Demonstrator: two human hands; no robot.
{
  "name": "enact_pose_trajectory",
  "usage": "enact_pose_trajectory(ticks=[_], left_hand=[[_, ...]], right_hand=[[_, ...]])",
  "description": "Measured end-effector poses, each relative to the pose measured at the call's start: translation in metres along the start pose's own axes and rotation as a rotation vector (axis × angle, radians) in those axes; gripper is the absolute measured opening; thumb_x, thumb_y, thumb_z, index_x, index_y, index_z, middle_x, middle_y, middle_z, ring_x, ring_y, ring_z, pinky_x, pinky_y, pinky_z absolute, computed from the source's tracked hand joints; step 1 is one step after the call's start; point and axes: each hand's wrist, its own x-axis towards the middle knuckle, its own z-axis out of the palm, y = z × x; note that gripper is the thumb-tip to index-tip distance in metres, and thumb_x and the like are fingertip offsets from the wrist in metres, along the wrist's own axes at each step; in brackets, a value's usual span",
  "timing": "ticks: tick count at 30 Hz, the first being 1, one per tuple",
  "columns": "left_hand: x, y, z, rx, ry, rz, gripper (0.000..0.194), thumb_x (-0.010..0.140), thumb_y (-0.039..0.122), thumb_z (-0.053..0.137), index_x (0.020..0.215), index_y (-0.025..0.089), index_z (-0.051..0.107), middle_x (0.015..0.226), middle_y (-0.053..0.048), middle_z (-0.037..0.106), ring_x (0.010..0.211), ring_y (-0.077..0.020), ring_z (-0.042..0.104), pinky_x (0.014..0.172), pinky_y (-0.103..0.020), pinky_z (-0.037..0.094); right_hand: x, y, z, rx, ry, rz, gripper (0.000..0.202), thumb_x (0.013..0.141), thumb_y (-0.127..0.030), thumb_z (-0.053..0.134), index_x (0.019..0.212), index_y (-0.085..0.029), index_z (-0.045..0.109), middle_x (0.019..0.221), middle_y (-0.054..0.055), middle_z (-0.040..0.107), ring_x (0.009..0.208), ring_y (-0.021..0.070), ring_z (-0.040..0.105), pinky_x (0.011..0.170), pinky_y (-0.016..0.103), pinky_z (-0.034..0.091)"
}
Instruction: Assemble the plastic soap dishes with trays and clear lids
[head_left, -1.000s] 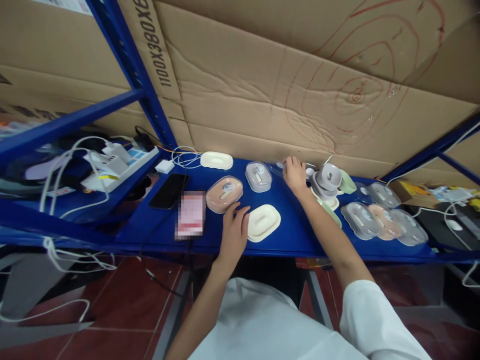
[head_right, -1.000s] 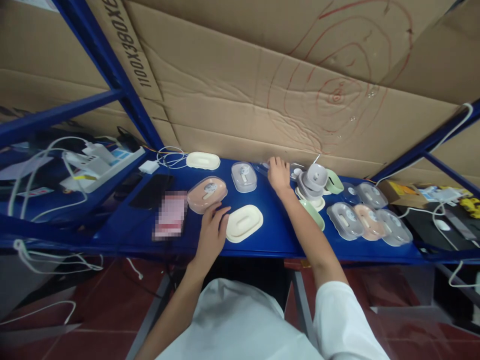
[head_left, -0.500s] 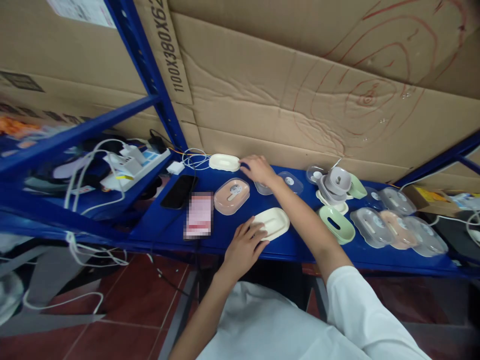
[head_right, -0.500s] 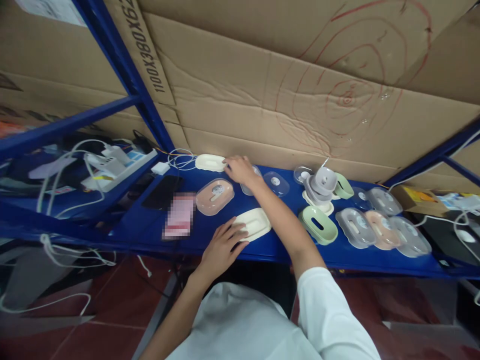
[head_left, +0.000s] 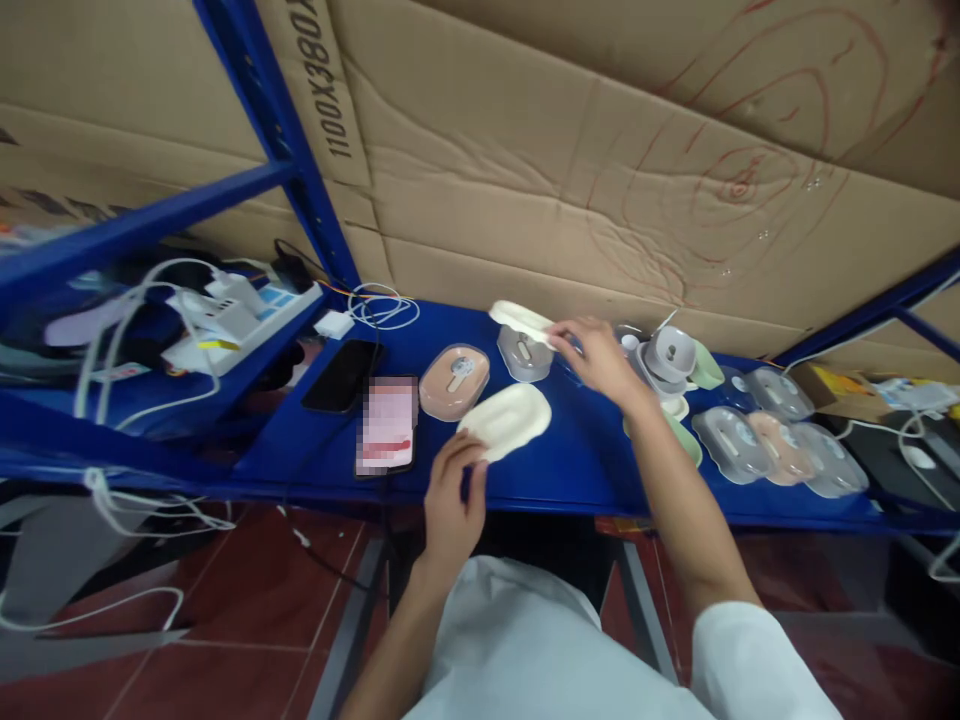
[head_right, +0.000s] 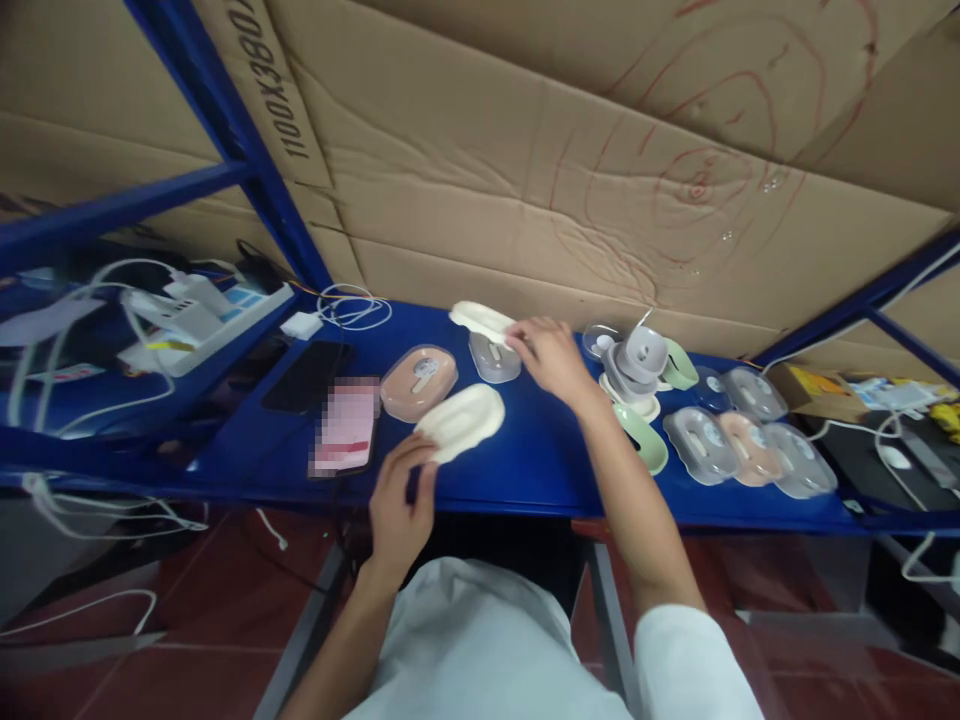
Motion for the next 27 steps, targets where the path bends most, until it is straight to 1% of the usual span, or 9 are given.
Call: enact_pose_trajectory(ticks=[3, 5, 7, 11, 15, 18, 20, 23, 27], left_hand=[[0.004, 0.011, -0.004, -0.035, 0.168, -0.071, 0.015, 0.108, 0.020, 0.053, 0.118, 0.023, 0.064, 0.120, -0.009, 0.071, 0.130, -0.0250, 0.067, 0.113, -0.050, 0.056], [0.009, 0.014, -0.003, -0.021, 0.158, -0.044, 0.015, 0.108, 0.021, 0.053, 0.118, 0.023, 0.064, 0.120, -0.009, 0.071, 0.130, -0.0251, 0.067, 0.113, -0.050, 0.056], [0.013, 0.012, 0.001, 0.000, 0.107, 0.010, 0.015, 0.108, 0.022, 0.054, 0.118, 0.023, 0.064, 0.120, -0.009, 0.071, 0.131, -0.0253, 0.067, 0.114, -0.049, 0.055], [0.017, -0.003, 0.004, 0.042, -0.096, 0.086, 0.017, 0.108, 0.022, 0.053, 0.121, 0.023, 0.064, 0.125, -0.010, 0.069, 0.137, -0.0255, 0.063, 0.118, -0.048, 0.054], [0.021, -0.011, 0.006, 0.077, -0.350, 0.142, 0.022, 0.109, 0.024, 0.047, 0.123, 0.024, 0.064, 0.127, -0.009, 0.071, 0.142, -0.0255, 0.060, 0.126, -0.052, 0.047], [0.026, -0.009, 0.013, 0.086, -0.451, 0.188, 0.025, 0.109, 0.022, 0.044, 0.123, 0.023, 0.065, 0.124, -0.008, 0.072, 0.142, -0.0248, 0.061, 0.130, -0.055, 0.042], [0.028, -0.008, 0.018, 0.092, -0.482, 0.207, 0.025, 0.109, 0.021, 0.044, 0.122, 0.023, 0.065, 0.123, -0.008, 0.072, 0.142, -0.0242, 0.061, 0.129, -0.054, 0.043], [0.024, -0.009, 0.021, 0.092, -0.478, 0.200, 0.025, 0.109, 0.023, 0.046, 0.125, 0.024, 0.065, 0.129, -0.008, 0.071, 0.144, -0.0239, 0.059, 0.128, -0.051, 0.045], [0.017, -0.017, 0.019, 0.104, -0.268, 0.103, 0.021, 0.110, 0.028, 0.048, 0.123, 0.023, 0.065, 0.130, -0.011, 0.069, 0.140, -0.0247, 0.061, 0.122, -0.048, 0.050]], right_hand=[[-0.097, 0.001, -0.012, 0.017, 0.081, 0.090, 0.038, 0.112, -0.047, 0.044, 0.124, -0.026, 0.073, 0.119, 0.012, 0.076, 0.114, 0.0328, 0.067, 0.103, 0.050, 0.048], [-0.141, -0.010, 0.000, 0.046, 0.016, 0.060, 0.035, 0.112, -0.043, 0.045, 0.122, -0.026, 0.074, 0.118, 0.012, 0.076, 0.112, 0.0323, 0.067, 0.099, 0.050, 0.051], [-0.165, -0.024, 0.024, 0.060, -0.051, 0.004, 0.034, 0.113, -0.039, 0.044, 0.121, -0.026, 0.074, 0.120, 0.012, 0.076, 0.115, 0.0311, 0.067, 0.097, 0.049, 0.053], [-0.171, -0.034, 0.063, 0.145, 0.011, -0.070, 0.029, 0.113, -0.034, 0.047, 0.126, -0.025, 0.072, 0.126, 0.011, 0.075, 0.123, 0.0274, 0.067, 0.104, 0.046, 0.055], [-0.165, -0.025, 0.072, 0.143, 0.156, 0.010, 0.037, 0.109, -0.042, 0.056, 0.142, -0.029, 0.065, 0.142, 0.013, 0.068, 0.140, 0.0311, 0.060, 0.116, 0.053, 0.051], [-0.163, -0.019, 0.073, 0.059, 0.068, -0.046, 0.053, 0.107, -0.047, 0.060, 0.156, -0.031, 0.055, 0.164, 0.012, 0.052, 0.157, 0.0335, 0.043, 0.127, 0.060, 0.038], [-0.164, -0.017, 0.076, 0.045, -0.011, -0.087, 0.049, 0.109, -0.042, 0.056, 0.157, -0.034, 0.055, 0.163, 0.009, 0.054, 0.157, 0.0309, 0.043, 0.128, 0.060, 0.036], [-0.166, -0.014, 0.078, 0.075, -0.028, -0.089, 0.045, 0.110, -0.038, 0.053, 0.155, -0.036, 0.057, 0.159, 0.007, 0.059, 0.154, 0.0280, 0.049, 0.126, 0.056, 0.040], [-0.156, -0.007, 0.070, 0.117, 0.044, -0.028, 0.051, 0.112, -0.043, 0.047, 0.161, -0.029, 0.050, 0.167, 0.009, 0.049, 0.158, 0.0267, 0.043, 0.128, 0.052, 0.038]])
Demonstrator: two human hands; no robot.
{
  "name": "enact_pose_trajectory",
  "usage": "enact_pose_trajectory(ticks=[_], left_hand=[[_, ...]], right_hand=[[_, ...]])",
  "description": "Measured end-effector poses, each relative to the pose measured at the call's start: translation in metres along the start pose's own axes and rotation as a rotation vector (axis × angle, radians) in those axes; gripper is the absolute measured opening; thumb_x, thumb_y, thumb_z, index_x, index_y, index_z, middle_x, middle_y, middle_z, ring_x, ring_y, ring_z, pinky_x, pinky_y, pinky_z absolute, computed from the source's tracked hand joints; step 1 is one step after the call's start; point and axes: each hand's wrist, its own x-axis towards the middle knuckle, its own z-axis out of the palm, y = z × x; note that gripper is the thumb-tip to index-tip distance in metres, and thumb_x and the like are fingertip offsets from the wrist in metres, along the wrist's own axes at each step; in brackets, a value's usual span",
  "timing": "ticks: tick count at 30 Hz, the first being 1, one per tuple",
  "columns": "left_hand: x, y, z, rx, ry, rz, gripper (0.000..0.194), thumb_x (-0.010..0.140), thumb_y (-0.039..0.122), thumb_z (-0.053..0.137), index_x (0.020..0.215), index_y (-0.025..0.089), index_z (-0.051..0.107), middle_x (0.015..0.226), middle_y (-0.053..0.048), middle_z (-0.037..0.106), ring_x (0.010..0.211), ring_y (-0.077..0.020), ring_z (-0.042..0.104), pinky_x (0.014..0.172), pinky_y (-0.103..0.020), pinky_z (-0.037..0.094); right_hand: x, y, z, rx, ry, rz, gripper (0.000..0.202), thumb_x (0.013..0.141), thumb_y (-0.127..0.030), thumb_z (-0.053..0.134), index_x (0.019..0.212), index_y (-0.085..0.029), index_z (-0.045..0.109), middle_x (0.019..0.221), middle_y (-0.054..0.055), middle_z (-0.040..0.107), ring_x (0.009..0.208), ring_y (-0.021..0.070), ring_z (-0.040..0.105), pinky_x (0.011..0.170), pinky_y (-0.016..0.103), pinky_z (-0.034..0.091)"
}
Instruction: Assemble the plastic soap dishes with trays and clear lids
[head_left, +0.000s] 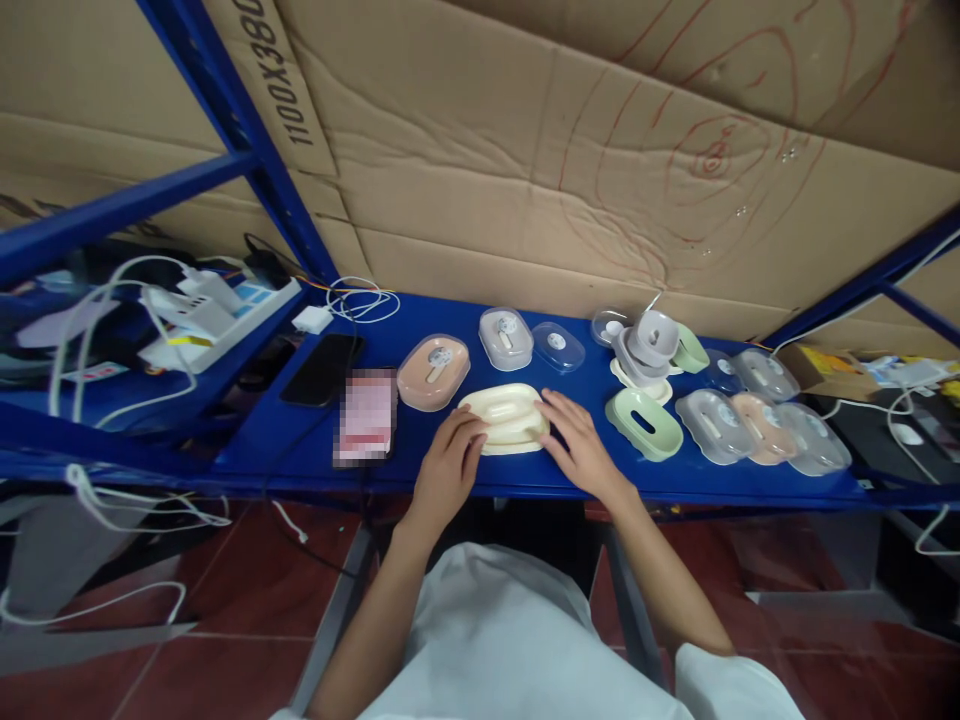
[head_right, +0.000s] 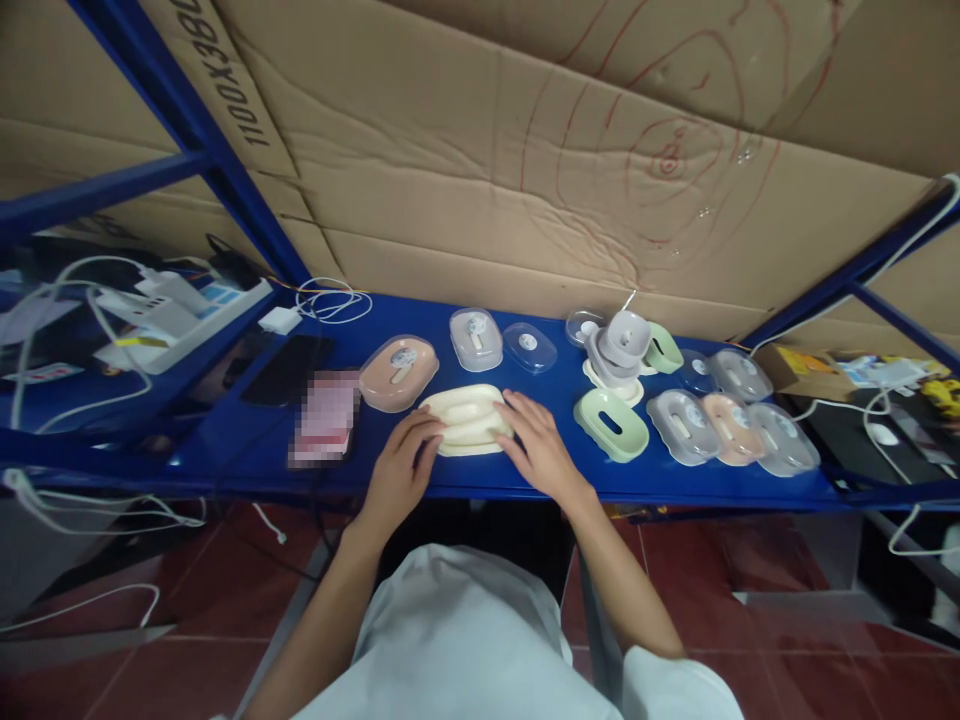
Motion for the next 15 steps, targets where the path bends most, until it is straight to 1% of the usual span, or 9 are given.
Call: enact_pose_trajectory(ticks=[1, 2, 4, 6, 8, 10, 12, 13, 15], left_hand=[[0.000, -0.002, 0.001, 0.013, 0.056, -0.036, 0.021, 0.110, 0.029, 0.048, 0.122, 0.023, 0.065, 0.129, -0.012, 0.069, 0.138, -0.0252, 0.062, 0.120, -0.047, 0.052], [0.002, -0.004, 0.002, 0.028, 0.088, -0.064, 0.021, 0.110, 0.030, 0.048, 0.120, 0.022, 0.065, 0.128, -0.012, 0.068, 0.136, -0.0256, 0.063, 0.117, -0.046, 0.054], [0.008, -0.005, 0.006, 0.059, 0.082, -0.082, 0.022, 0.111, 0.030, 0.047, 0.118, 0.021, 0.066, 0.131, -0.014, 0.068, 0.134, -0.0263, 0.064, 0.114, -0.045, 0.055], [0.017, -0.004, 0.011, 0.099, 0.052, -0.058, 0.025, 0.111, 0.028, 0.046, 0.121, 0.020, 0.067, 0.141, -0.015, 0.064, 0.139, -0.0285, 0.060, 0.116, -0.047, 0.053], [0.024, 0.001, 0.012, 0.151, 0.064, -0.038, 0.029, 0.110, 0.027, 0.046, 0.129, 0.019, 0.066, 0.151, -0.018, 0.057, 0.146, -0.0318, 0.054, 0.118, -0.052, 0.050], [0.025, 0.007, 0.010, 0.197, 0.078, -0.024, 0.029, 0.109, 0.026, 0.047, 0.129, 0.019, 0.067, 0.145, -0.018, 0.061, 0.139, -0.0329, 0.058, 0.113, -0.053, 0.050], [0.019, 0.012, 0.005, 0.227, 0.006, 0.002, 0.023, 0.108, 0.027, 0.051, 0.119, 0.021, 0.071, 0.128, -0.014, 0.069, 0.121, -0.0306, 0.065, 0.102, -0.048, 0.054], [0.015, 0.013, 0.003, 0.237, -0.053, 0.022, 0.020, 0.108, 0.029, 0.055, 0.114, 0.022, 0.072, 0.121, -0.012, 0.071, 0.114, -0.0298, 0.066, 0.096, -0.046, 0.054], [0.005, 0.015, -0.002, 0.243, -0.166, 0.061, 0.016, 0.104, 0.032, 0.063, 0.113, 0.023, 0.073, 0.117, -0.010, 0.072, 0.112, -0.0300, 0.065, 0.092, -0.045, 0.053]], right_hand=[[0.006, 0.003, -0.003, -0.013, 0.015, 0.021, 0.051, 0.113, -0.043, 0.044, 0.161, -0.028, 0.051, 0.167, 0.009, 0.050, 0.158, 0.0266, 0.043, 0.129, 0.051, 0.037], [0.014, 0.006, -0.005, -0.037, 0.021, 0.038, 0.049, 0.114, -0.042, 0.041, 0.159, -0.026, 0.053, 0.166, 0.009, 0.051, 0.157, 0.0265, 0.044, 0.128, 0.051, 0.037], [0.033, 0.015, -0.008, -0.103, 0.004, 0.058, 0.049, 0.114, -0.041, 0.035, 0.155, -0.025, 0.057, 0.163, 0.009, 0.054, 0.155, 0.0264, 0.046, 0.128, 0.049, 0.036], [0.052, 0.026, -0.008, -0.175, -0.002, 0.108, 0.051, 0.114, -0.039, 0.033, 0.157, -0.022, 0.055, 0.166, 0.011, 0.051, 0.157, 0.0279, 0.043, 0.128, 0.050, 0.036], [0.070, 0.038, -0.006, -0.246, 0.013, 0.217, 0.055, 0.113, -0.041, 0.038, 0.161, -0.017, 0.049, 0.168, 0.016, 0.046, 0.159, 0.0334, 0.039, 0.127, 0.055, 0.035], [0.079, 0.049, -0.003, -0.304, 0.009, 0.331, 0.061, 0.109, -0.046, 0.048, 0.162, -0.014, 0.046, 0.165, 0.021, 0.048, 0.156, 0.0412, 0.039, 0.125, 0.061, 0.035], [0.079, 0.057, 0.000, -0.337, -0.005, 0.391, 0.065, 0.105, -0.049, 0.056, 0.161, -0.015, 0.048, 0.153, 0.023, 0.056, 0.147, 0.0446, 0.047, 0.119, 0.064, 0.041], [0.075, 0.059, 0.001, -0.340, -0.005, 0.399, 0.064, 0.104, -0.049, 0.058, 0.160, -0.018, 0.049, 0.146, 0.023, 0.060, 0.140, 0.0437, 0.053, 0.115, 0.062, 0.046], [0.062, 0.060, 0.002, -0.315, 0.016, 0.386, 0.059, 0.104, -0.046, 0.058, 0.159, -0.023, 0.052, 0.135, 0.020, 0.062, 0.128, 0.0397, 0.061, 0.106, 0.056, 0.055]])
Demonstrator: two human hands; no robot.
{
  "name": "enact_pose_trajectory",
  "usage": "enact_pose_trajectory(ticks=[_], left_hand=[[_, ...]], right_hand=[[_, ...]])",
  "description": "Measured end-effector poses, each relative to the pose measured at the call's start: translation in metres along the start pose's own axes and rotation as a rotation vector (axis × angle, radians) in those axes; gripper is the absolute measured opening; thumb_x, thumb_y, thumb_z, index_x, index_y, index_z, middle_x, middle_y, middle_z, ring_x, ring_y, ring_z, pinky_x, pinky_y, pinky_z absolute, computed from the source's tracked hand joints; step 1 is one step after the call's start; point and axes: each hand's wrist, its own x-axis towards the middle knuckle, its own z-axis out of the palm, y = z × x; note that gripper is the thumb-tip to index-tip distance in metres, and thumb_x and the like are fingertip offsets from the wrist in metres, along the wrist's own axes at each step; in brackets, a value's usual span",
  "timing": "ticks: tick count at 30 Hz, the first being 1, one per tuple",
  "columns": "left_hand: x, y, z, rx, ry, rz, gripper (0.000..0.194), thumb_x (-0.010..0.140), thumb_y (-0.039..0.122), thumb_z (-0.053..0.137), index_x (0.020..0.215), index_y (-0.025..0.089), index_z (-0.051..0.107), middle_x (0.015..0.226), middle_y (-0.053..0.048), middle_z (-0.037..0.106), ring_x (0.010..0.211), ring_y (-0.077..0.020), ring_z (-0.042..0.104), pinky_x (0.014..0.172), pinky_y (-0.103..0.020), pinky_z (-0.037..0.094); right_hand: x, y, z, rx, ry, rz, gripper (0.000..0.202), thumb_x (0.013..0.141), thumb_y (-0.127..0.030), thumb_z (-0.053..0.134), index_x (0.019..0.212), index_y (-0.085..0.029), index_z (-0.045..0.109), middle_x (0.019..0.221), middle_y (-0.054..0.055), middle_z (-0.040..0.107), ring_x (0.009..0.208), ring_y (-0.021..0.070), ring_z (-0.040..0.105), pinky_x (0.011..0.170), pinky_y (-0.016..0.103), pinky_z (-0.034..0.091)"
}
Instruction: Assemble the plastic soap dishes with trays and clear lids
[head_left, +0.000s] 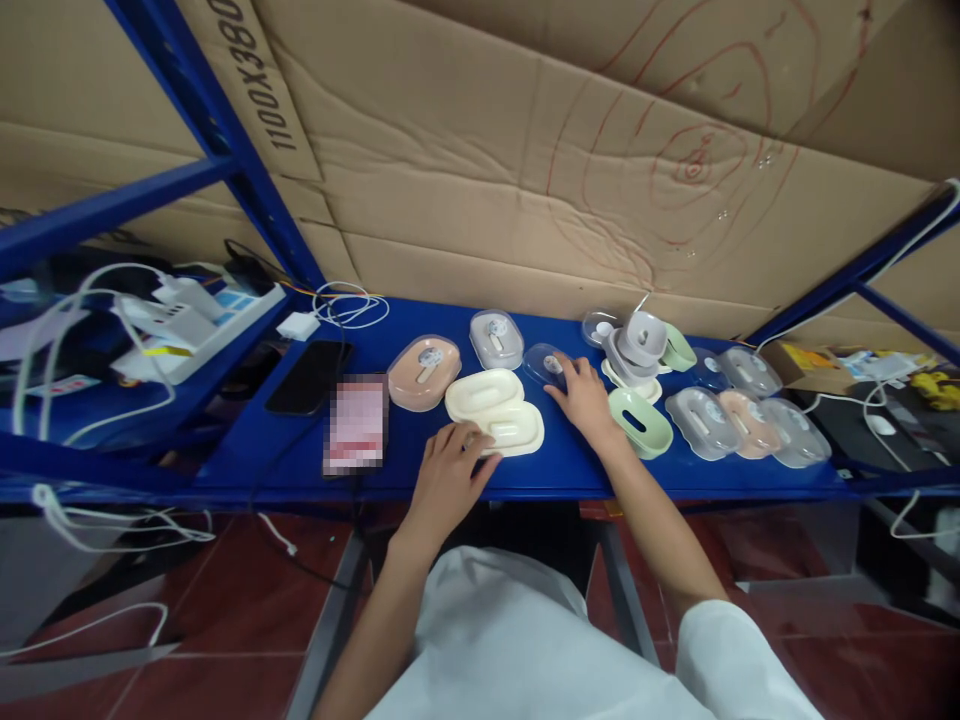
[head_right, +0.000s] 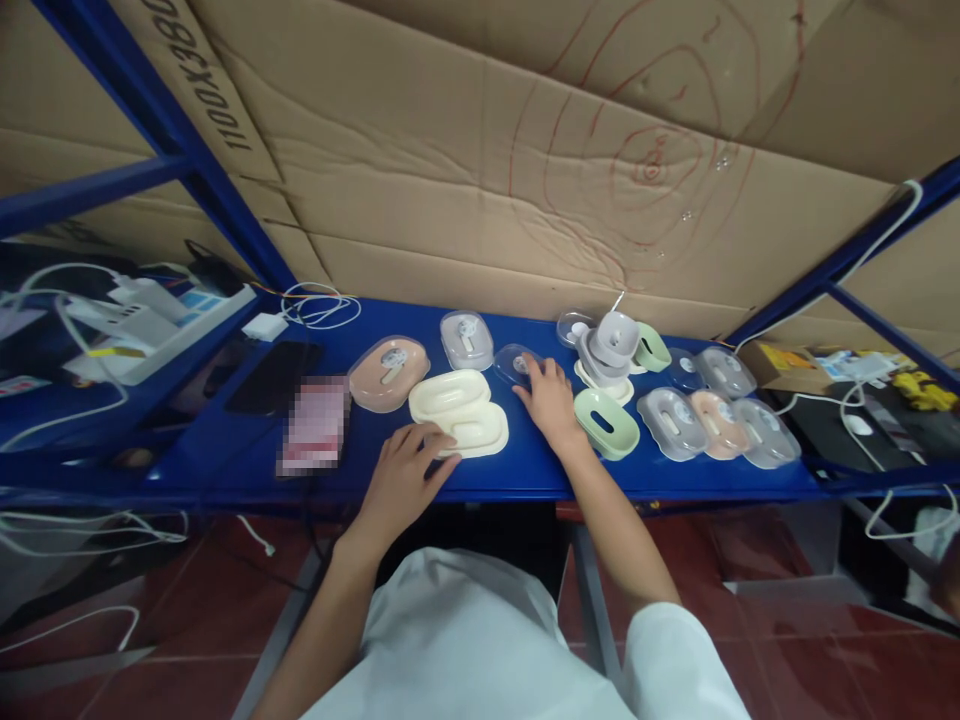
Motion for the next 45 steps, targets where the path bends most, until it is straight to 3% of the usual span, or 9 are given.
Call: enact_pose_trajectory(ticks=[9, 13, 17, 22, 28, 33, 37, 41, 45], left_hand=[[-0.017, -0.002, -0.008, -0.163, -0.106, 0.034, 0.007, 0.096, 0.027, 0.075, 0.102, 0.024, 0.072, 0.146, -0.011, 0.060, 0.135, -0.0330, 0.057, 0.110, -0.053, 0.051], [-0.019, -0.004, -0.012, -0.264, -0.126, 0.039, 0.010, 0.096, 0.026, 0.074, 0.106, 0.024, 0.071, 0.146, -0.010, 0.060, 0.140, -0.0315, 0.056, 0.116, -0.051, 0.051], [-0.020, -0.004, -0.009, -0.316, -0.168, 0.002, 0.050, 0.095, 0.027, 0.077, 0.142, 0.031, 0.061, 0.150, -0.010, 0.059, 0.142, -0.0309, 0.055, 0.120, -0.051, 0.050], [-0.018, 0.002, -0.003, -0.302, -0.194, -0.022, 0.082, 0.094, 0.032, 0.079, 0.165, 0.039, 0.038, 0.167, -0.010, 0.044, 0.149, -0.0311, 0.050, 0.117, -0.047, 0.053], [-0.023, -0.003, 0.000, -0.137, -0.086, 0.117, 0.048, 0.097, 0.035, 0.076, 0.144, 0.034, 0.066, 0.170, -0.009, 0.045, 0.155, -0.0358, 0.044, 0.126, -0.060, 0.041], [-0.025, -0.008, -0.002, -0.214, -0.124, 0.107, 0.047, 0.100, 0.036, 0.072, 0.146, 0.031, 0.064, 0.171, -0.008, 0.044, 0.157, -0.0330, 0.042, 0.125, -0.056, 0.046], [-0.023, -0.005, -0.012, -0.324, -0.162, 0.067, 0.042, 0.102, 0.029, 0.065, 0.144, 0.030, 0.064, 0.172, -0.008, 0.041, 0.160, -0.0307, 0.038, 0.128, -0.052, 0.043], [-0.024, -0.005, -0.020, -0.430, -0.199, -0.036, 0.051, 0.102, 0.028, 0.063, 0.152, 0.033, 0.054, 0.172, -0.006, 0.040, 0.159, -0.0263, 0.042, 0.130, -0.047, 0.041], [-0.024, -0.005, -0.019, -0.492, -0.237, -0.145, 0.072, 0.100, 0.033, 0.070, 0.163, 0.038, 0.036, 0.171, -0.006, 0.041, 0.159, -0.0257, 0.042, 0.131, -0.046, 0.039]], right_hand=[[-0.094, 0.019, -0.023, 0.037, 0.223, -0.141, 0.055, 0.110, -0.044, 0.051, 0.160, -0.023, 0.050, 0.165, 0.016, 0.047, 0.158, 0.0355, 0.038, 0.128, 0.060, 0.037], [-0.146, 0.053, -0.038, -0.105, 0.308, 0.069, 0.048, 0.109, -0.045, 0.053, 0.149, -0.020, 0.061, 0.147, 0.018, 0.066, 0.141, 0.0370, 0.058, 0.116, 0.059, 0.043], [-0.172, 0.051, -0.046, 0.002, 0.240, 0.051, 0.033, 0.112, -0.038, 0.050, 0.133, -0.025, 0.072, 0.130, 0.010, 0.077, 0.122, 0.0302, 0.070, 0.100, 0.045, 0.049], [-0.161, -0.019, -0.042, 0.239, 0.148, -0.216, 0.031, 0.112, -0.027, 0.052, 0.138, -0.027, 0.068, 0.136, 0.006, 0.075, 0.131, 0.0247, 0.066, 0.106, 0.042, 0.045], [-0.150, -0.066, -0.019, 0.225, 0.051, -0.473, 0.038, 0.112, -0.019, 0.047, 0.145, -0.027, 0.064, 0.144, 0.007, 0.071, 0.138, 0.0223, 0.061, 0.117, 0.045, 0.038], [-0.129, -0.039, -0.013, 0.209, -0.004, -0.504, 0.044, 0.113, -0.029, 0.046, 0.156, -0.031, 0.056, 0.163, 0.007, 0.055, 0.154, 0.0238, 0.047, 0.126, 0.050, 0.034], [-0.086, 0.003, -0.012, 0.135, 0.058, -0.213, 0.053, 0.112, -0.042, 0.046, 0.163, -0.027, 0.048, 0.172, 0.012, 0.041, 0.163, 0.0345, 0.032, 0.127, 0.061, 0.033], [-0.068, 0.028, -0.012, 0.164, 0.025, -0.090, 0.053, 0.107, -0.054, 0.055, 0.153, -0.028, 0.058, 0.153, 0.015, 0.058, 0.141, 0.0360, 0.058, 0.116, 0.057, 0.051], [-0.093, 0.023, -0.022, 0.324, 0.081, -0.074, 0.047, 0.109, -0.052, 0.053, 0.150, -0.031, 0.061, 0.140, 0.012, 0.061, 0.132, 0.0297, 0.065, 0.111, 0.047, 0.057]])
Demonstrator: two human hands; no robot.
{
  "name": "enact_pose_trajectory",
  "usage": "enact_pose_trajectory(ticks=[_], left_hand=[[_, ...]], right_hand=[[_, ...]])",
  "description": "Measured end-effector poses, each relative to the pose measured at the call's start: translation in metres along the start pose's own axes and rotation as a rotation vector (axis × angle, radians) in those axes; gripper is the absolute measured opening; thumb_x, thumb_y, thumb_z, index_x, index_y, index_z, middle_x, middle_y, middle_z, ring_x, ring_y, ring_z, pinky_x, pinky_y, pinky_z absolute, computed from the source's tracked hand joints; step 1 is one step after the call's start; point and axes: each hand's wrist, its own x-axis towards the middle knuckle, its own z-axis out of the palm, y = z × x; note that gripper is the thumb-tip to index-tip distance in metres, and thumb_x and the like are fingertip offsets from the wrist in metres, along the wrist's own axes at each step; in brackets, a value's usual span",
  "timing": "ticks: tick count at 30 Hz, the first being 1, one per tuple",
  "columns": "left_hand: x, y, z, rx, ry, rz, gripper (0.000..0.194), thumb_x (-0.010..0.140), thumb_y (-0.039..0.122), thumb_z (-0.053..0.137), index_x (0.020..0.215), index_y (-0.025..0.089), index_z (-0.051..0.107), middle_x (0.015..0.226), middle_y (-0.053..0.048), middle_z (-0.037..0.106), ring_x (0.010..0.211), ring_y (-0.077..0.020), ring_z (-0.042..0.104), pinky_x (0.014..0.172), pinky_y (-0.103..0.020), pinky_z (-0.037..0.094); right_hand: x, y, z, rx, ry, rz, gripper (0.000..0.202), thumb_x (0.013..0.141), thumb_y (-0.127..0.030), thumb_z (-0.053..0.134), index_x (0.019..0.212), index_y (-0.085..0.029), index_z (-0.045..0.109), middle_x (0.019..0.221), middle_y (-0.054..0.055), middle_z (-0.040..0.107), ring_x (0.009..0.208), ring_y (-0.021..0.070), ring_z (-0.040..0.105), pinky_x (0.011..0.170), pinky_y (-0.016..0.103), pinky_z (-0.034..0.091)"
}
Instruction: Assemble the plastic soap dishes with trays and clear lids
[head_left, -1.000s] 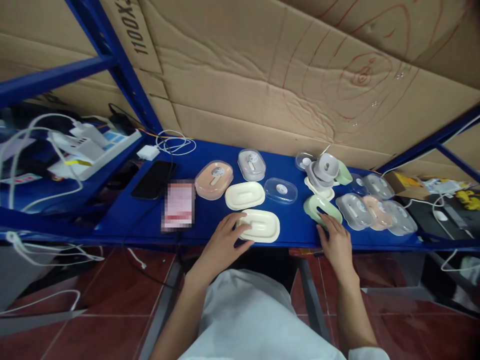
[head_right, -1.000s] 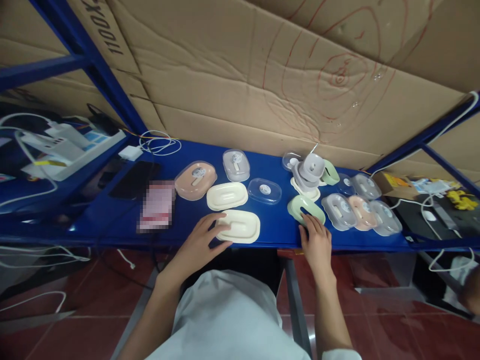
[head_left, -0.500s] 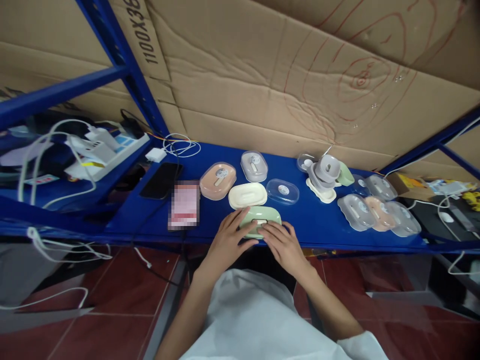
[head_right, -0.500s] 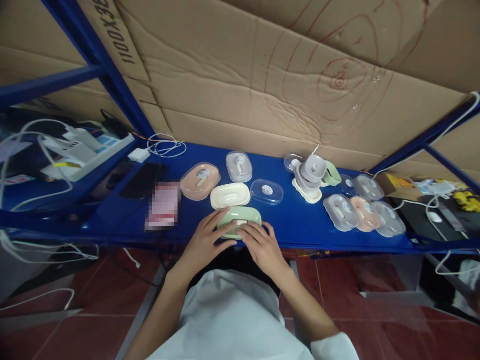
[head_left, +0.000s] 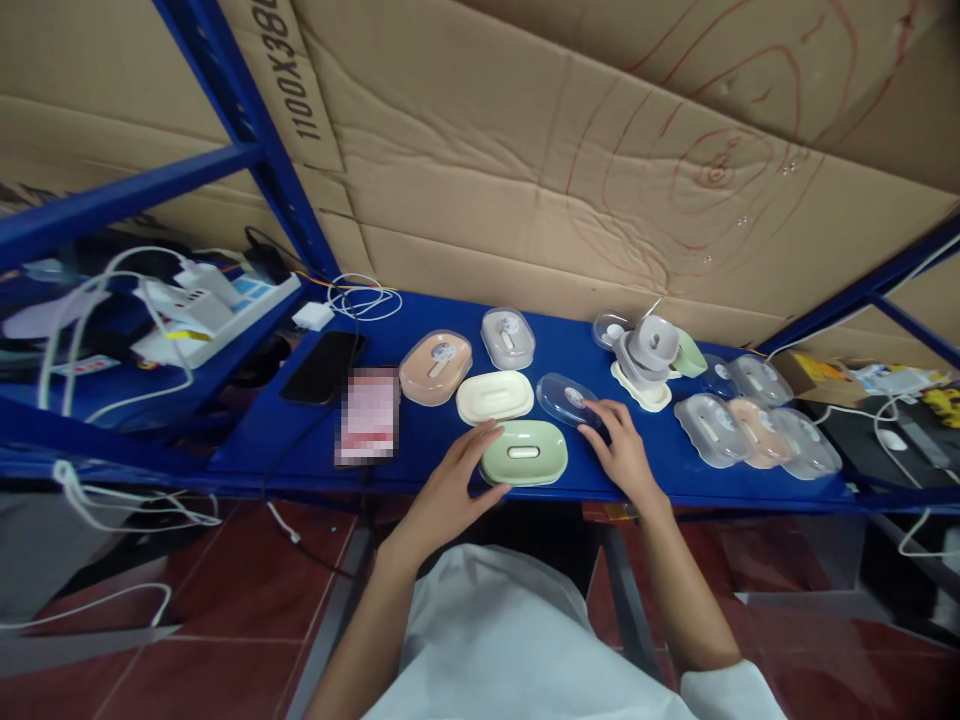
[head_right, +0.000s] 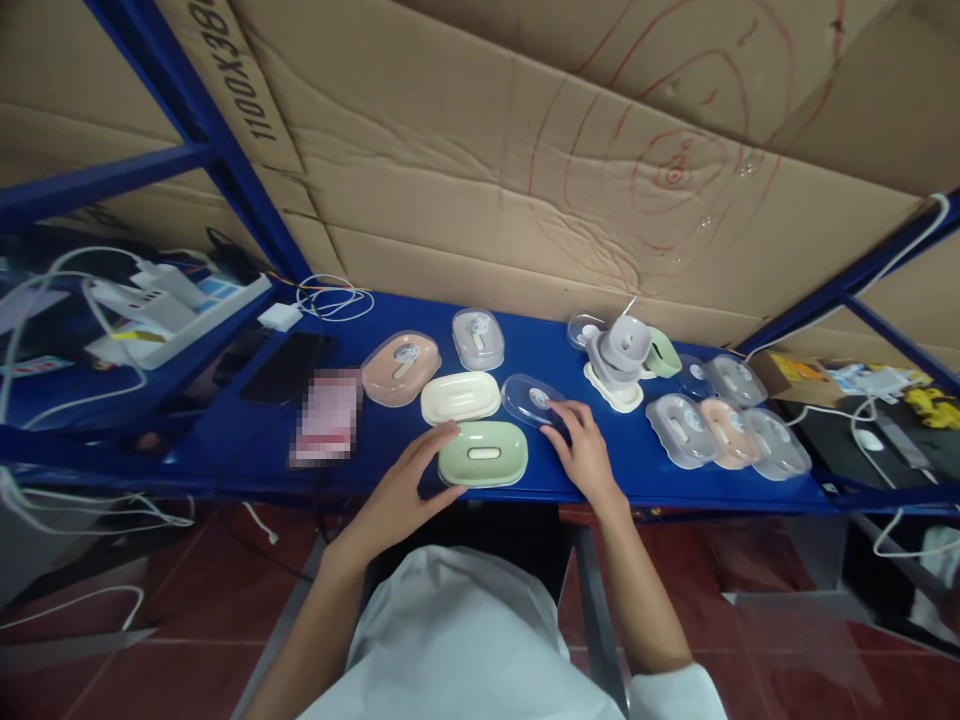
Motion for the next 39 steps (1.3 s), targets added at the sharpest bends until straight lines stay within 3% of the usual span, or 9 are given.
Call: enact_pose_trajectory(ticks=[3, 8, 14, 18, 25, 32, 36, 39], left_hand=[[0.005, 0.001, 0.004, -0.036, -0.003, -0.038, 0.085, 0.098, 0.032, 0.074, 0.168, 0.040, 0.027, 0.171, -0.008, 0.042, 0.158, -0.0280, 0.042, 0.129, -0.048, 0.040], [0.014, 0.003, 0.011, -0.053, 0.018, -0.009, 0.092, 0.094, 0.029, 0.079, 0.168, 0.039, 0.025, 0.169, -0.010, 0.043, 0.156, -0.0309, 0.045, 0.128, -0.051, 0.041], [0.016, -0.003, 0.013, -0.053, 0.072, 0.034, 0.074, 0.092, 0.029, 0.082, 0.156, 0.034, 0.045, 0.158, -0.010, 0.052, 0.149, -0.0285, 0.052, 0.127, -0.049, 0.043], [0.015, -0.006, 0.015, -0.035, 0.106, 0.035, 0.070, 0.092, 0.032, 0.082, 0.153, 0.034, 0.048, 0.155, -0.008, 0.054, 0.147, -0.0270, 0.055, 0.125, -0.046, 0.046], [0.014, -0.004, 0.015, -0.030, 0.064, 0.074, 0.072, 0.095, 0.031, 0.079, 0.158, 0.034, 0.044, 0.160, -0.008, 0.052, 0.151, -0.0248, 0.052, 0.127, -0.043, 0.043], [0.015, -0.003, 0.018, 0.039, 0.001, 0.085, 0.071, 0.102, 0.040, 0.068, 0.165, 0.034, 0.036, 0.169, -0.008, 0.045, 0.156, -0.0247, 0.046, 0.128, -0.043, 0.043], [0.022, -0.004, 0.018, 0.212, 0.126, 0.167, 0.060, 0.107, 0.040, 0.059, 0.164, 0.032, 0.040, 0.171, -0.010, 0.043, 0.160, -0.0295, 0.039, 0.129, -0.051, 0.039], [0.029, -0.010, 0.016, 0.367, 0.245, 0.144, 0.054, 0.106, 0.040, 0.058, 0.158, 0.028, 0.049, 0.165, -0.014, 0.051, 0.156, -0.0370, 0.043, 0.128, -0.063, 0.035]], right_hand=[[-0.026, -0.023, -0.005, 0.065, -0.034, -0.094, 0.046, 0.110, -0.045, 0.052, 0.155, -0.035, 0.057, 0.143, 0.011, 0.060, 0.137, 0.0271, 0.061, 0.115, 0.046, 0.054], [-0.045, -0.056, 0.003, -0.073, -0.096, -0.240, 0.048, 0.111, -0.036, 0.054, 0.159, -0.035, 0.054, 0.152, 0.013, 0.056, 0.148, 0.0310, 0.052, 0.118, 0.053, 0.051], [-0.041, -0.054, 0.013, -0.141, -0.079, -0.344, 0.057, 0.109, -0.030, 0.057, 0.165, -0.033, 0.045, 0.166, 0.012, 0.048, 0.159, 0.0331, 0.040, 0.123, 0.055, 0.048], [-0.042, -0.051, 0.018, -0.148, -0.051, -0.374, 0.058, 0.109, -0.028, 0.058, 0.165, -0.032, 0.045, 0.166, 0.010, 0.050, 0.160, 0.0323, 0.038, 0.123, 0.054, 0.047], [-0.057, -0.052, 0.022, -0.200, 0.036, -0.353, 0.061, 0.106, -0.029, 0.063, 0.165, -0.033, 0.045, 0.167, 0.010, 0.049, 0.157, 0.0331, 0.043, 0.119, 0.054, 0.050], [-0.068, -0.051, 0.030, -0.242, 0.127, -0.334, 0.066, 0.105, -0.031, 0.067, 0.166, -0.036, 0.043, 0.164, 0.011, 0.053, 0.156, 0.0334, 0.045, 0.117, 0.053, 0.052], [-0.056, -0.041, 0.028, -0.314, 0.157, -0.215, 0.058, 0.107, -0.035, 0.061, 0.164, -0.035, 0.047, 0.164, 0.011, 0.053, 0.150, 0.0339, 0.052, 0.112, 0.052, 0.054], [-0.026, -0.027, 0.021, -0.373, 0.174, -0.068, 0.056, 0.110, -0.038, 0.052, 0.165, -0.032, 0.045, 0.165, 0.014, 0.051, 0.142, 0.0355, 0.059, 0.106, 0.052, 0.056]])
